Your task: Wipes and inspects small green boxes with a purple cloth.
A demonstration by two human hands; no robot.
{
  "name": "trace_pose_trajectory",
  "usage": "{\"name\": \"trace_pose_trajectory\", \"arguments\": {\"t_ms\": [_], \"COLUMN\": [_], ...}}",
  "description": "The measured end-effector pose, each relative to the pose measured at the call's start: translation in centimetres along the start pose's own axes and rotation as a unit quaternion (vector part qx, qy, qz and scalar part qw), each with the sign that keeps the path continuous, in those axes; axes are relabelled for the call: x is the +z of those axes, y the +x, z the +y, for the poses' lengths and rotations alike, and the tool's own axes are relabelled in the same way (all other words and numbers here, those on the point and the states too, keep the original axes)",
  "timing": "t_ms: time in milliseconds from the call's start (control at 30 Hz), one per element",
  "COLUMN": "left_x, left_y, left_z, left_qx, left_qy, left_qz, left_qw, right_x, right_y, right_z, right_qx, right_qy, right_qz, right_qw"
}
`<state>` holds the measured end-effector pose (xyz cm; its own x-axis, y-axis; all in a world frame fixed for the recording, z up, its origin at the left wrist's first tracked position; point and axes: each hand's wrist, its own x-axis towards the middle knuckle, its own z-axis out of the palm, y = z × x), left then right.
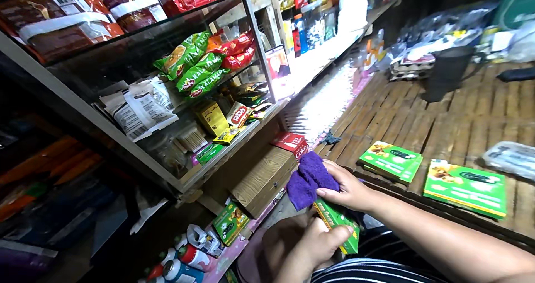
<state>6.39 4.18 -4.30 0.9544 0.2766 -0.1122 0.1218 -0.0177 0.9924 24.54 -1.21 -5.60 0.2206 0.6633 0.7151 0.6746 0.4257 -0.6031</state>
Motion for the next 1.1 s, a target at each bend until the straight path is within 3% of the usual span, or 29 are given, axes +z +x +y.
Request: {"name": "trace_pose_trajectory", "arguments": {"t_ms": [200, 400, 733, 1000, 1100], "left_x": [0.1, 0.4, 0.7, 0.4, 0.8], "left_y": [0.0, 0.3, 0.1, 0.3, 0.3], "left_z": [0.0, -0.4, -0.3, -1.0, -1.4], "left_qx": [-0.022, -0.004, 0.016, 0.089, 0.105], "left_qy": [0.035, -0.019, -0.036, 0.041, 0.095], "left_qz": [0.001, 0.017, 0.044, 0.117, 0.136], "left_qw": [0.999, 1.000, 0.998, 0.988, 0.980], "right_x": [0.5, 0.5, -0.2, 0.2, -0.3], "right_y": [-0.2, 0.3, 0.2, 0.8, 1.4], "right_z": [-0.9, -0.3, 3.1, 1.7, 1.0], "right_qx": [-0.077, -0.043, 0.177, 0.324, 0.343], "right_qy": [-0.026, -0.009, 0.039, 0.250, 0.282], "right_qz": [0.004, 0.001, 0.027, 0.062, 0.070], "right_qw": [0.997, 0.999, 0.983, 0.910, 0.893]}}
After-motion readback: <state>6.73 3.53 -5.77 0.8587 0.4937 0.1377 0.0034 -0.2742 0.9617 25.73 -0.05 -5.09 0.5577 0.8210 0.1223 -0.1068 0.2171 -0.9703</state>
